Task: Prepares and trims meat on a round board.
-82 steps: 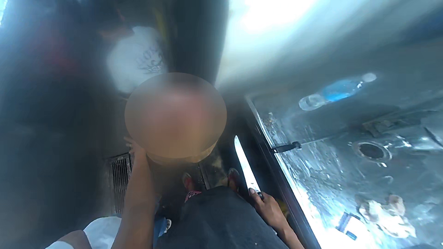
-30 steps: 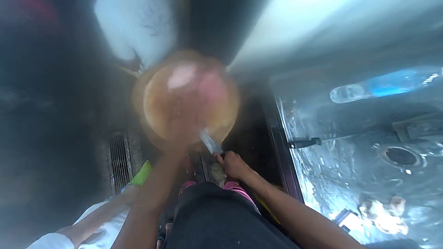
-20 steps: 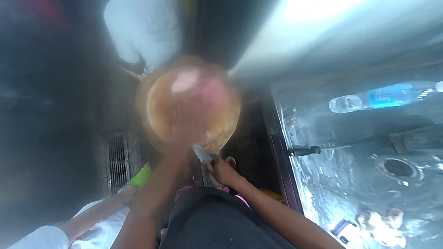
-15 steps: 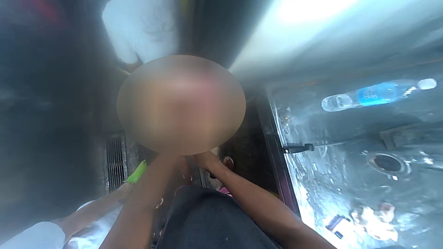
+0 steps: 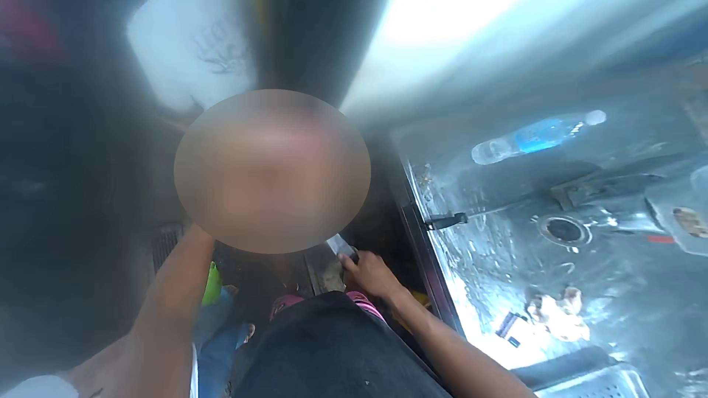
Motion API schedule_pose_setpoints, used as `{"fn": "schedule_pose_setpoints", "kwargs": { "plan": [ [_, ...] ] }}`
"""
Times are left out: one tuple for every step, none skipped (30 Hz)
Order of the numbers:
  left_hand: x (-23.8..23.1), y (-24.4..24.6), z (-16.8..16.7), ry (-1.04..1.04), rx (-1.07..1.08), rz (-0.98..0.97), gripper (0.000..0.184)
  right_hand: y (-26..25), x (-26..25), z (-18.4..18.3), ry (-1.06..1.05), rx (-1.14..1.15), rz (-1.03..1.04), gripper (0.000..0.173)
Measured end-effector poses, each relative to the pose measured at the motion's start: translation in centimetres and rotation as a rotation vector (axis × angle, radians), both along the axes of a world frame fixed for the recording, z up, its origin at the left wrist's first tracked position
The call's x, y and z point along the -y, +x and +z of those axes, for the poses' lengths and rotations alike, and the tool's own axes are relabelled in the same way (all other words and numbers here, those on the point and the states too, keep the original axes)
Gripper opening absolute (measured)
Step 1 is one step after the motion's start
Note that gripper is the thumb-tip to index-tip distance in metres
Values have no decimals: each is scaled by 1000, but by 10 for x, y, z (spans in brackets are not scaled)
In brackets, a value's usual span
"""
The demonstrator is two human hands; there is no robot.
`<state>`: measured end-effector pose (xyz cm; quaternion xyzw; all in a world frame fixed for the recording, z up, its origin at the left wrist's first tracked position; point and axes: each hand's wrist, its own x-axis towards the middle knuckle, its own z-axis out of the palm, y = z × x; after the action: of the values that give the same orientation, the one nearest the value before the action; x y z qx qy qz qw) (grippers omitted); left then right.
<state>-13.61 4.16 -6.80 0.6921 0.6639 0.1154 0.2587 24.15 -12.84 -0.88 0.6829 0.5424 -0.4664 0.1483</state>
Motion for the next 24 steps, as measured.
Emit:
{"fn": "schedule_pose_setpoints", "kwargs": {
  "plan": [
    [-10,-8,3,-11,67,127,36,-10,-21,0,14,0,-15,67],
    [-21,-14,6,-18,131,246,39,-22,-40,-1,28,-3,-17,67],
    [-31,-17,9,-12,174,322,44,-34,-58,-4,41,-1,-6,66],
    [-37,-15,14,-12,191,353,48,-46,-73,-8,48,5,10,65],
    [-39,-6,21,-19,173,349,51,-56,-85,-14,52,18,37,65],
    [-35,7,32,-41,99,322,53,-64,-92,-21,54,33,63,65],
    [-27,26,47,-64,-3,303,53,-69,-95,-28,59,47,76,66],
    [-17,44,60,-79,-108,301,59,-73,-95,-31,59,57,82,65],
    [-9,59,66,-51,-190,317,63,-74,-94,-32,57,60,73,65],
    [-1,72,62,12,-231,323,65,-74,-91,-31,51,57,58,64],
    [7,85,49,91,-239,299,65,-72,-89,-31,45,61,51,65],
    [16,100,35,134,-211,240,66,-69,-87,-31,32,72,62,66],
    [23,114,18,151,-199,169,68,-66,-85,-30,15,84,88,67],
    [28,125,-1,146,-232,97,73,-63,-82,-29,-9,96,113,69],
    [32,132,-21,136,-282,53,78,-60,-78,-28,-34,101,119,71],
    [33,137,-33,114,-324,41,82,-54,-71,-28,-50,95,106,72],
    [32,139,-41,96,-349,38,83,-47,-61,-30,-53,82,79,72],
    [31,140,-47,91,-367,38,83,-40,-50,-31,-64,71,57,72],
    [31,141,-51,102,-374,35,81,-34,-41,-31,-78,69,49,73],
    [30,139,-52,113,-377,35,80,-32,-36,-31,-90,71,51,73],
    [28,138,-51,113,-380,34,79,-33,-36,-31,-102,74,57,74],
    [27,136,-52,116,-382,29,79,-37,-39,-31,-109,79,61,74],
    [27,136,-52,119,-377,23,78,-43,-44,-31,-112,78,64,74],
    [26,136,-49,118,-368,21,78,-49,-52,-30,-114,75,69,74]
  ]
}}
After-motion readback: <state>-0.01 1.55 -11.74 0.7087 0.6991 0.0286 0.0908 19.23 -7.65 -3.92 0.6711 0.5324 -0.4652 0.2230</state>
